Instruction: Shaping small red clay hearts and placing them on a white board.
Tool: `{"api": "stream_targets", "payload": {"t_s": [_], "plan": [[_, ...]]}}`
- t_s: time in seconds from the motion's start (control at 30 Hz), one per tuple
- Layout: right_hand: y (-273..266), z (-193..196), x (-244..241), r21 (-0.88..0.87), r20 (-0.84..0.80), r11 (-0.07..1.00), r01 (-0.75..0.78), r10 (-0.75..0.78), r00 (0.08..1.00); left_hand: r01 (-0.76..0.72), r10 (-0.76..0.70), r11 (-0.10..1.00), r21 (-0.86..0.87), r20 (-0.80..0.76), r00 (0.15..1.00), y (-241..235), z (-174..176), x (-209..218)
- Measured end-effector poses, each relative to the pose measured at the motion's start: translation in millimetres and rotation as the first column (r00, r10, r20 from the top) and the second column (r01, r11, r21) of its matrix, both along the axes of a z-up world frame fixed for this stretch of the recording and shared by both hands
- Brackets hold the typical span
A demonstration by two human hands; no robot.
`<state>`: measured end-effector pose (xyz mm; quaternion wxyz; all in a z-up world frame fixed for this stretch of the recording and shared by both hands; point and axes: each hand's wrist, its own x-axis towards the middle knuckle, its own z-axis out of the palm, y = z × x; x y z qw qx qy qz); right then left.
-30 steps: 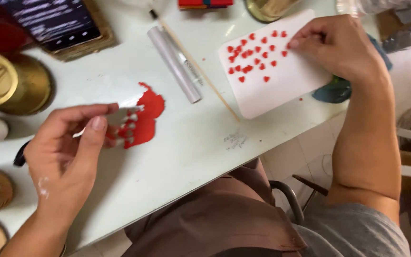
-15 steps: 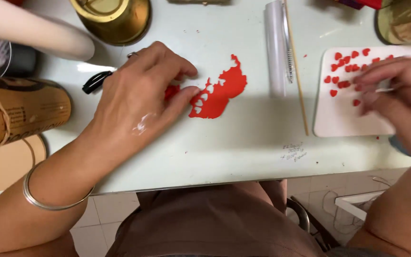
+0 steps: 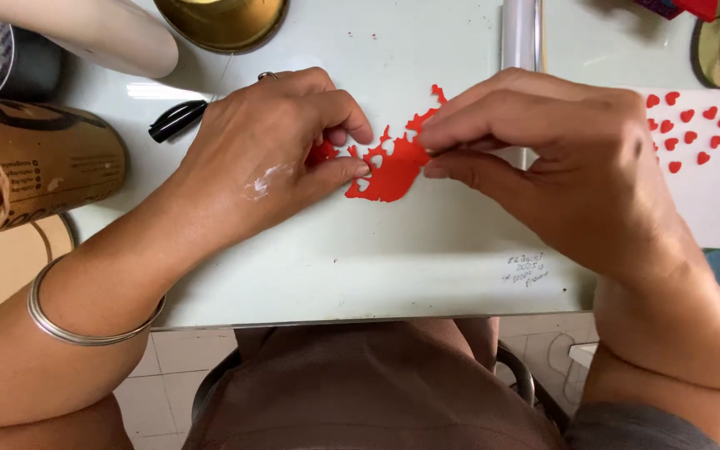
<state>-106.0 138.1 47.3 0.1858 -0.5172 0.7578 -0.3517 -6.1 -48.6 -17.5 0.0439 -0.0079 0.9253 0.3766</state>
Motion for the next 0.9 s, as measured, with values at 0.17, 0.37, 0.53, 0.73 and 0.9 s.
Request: {"api": "stream_targets", "payload": {"t_s": [0.17,0.37,0.53,0.73,0.9], "plan": [[6,-8,5,0.115,0.011,0.993,-0.036,0.035,0.999,0.04,-0.04,0.999,-0.003,0.073,0.997,-4,0,-1],[16,-18,11,0.099,-0.083,0.995,-0.032,0.04,0.996,0.123,-0.118,0.992,-0.028,0.141,0.983,-9,0,-3],[17,-32,6,-0.042,-0.135,0.984,-0.174,0.166,0.977,0.151,-0.15,0.989,-0.002,0.105,0.983,-10,4,-3],[17,-36,4,-0.04,-0.124,0.976,-0.215,0.208,0.97,0.14,-0.14,0.99,0.004,0.114,0.984,-7,10,-2],[18,-31,-2,-0.034,-0.242,0.974,-0.226,0.211,0.947,0.148,-0.145,0.989,-0.029,0.102,0.984,-7,9,-3]]}}
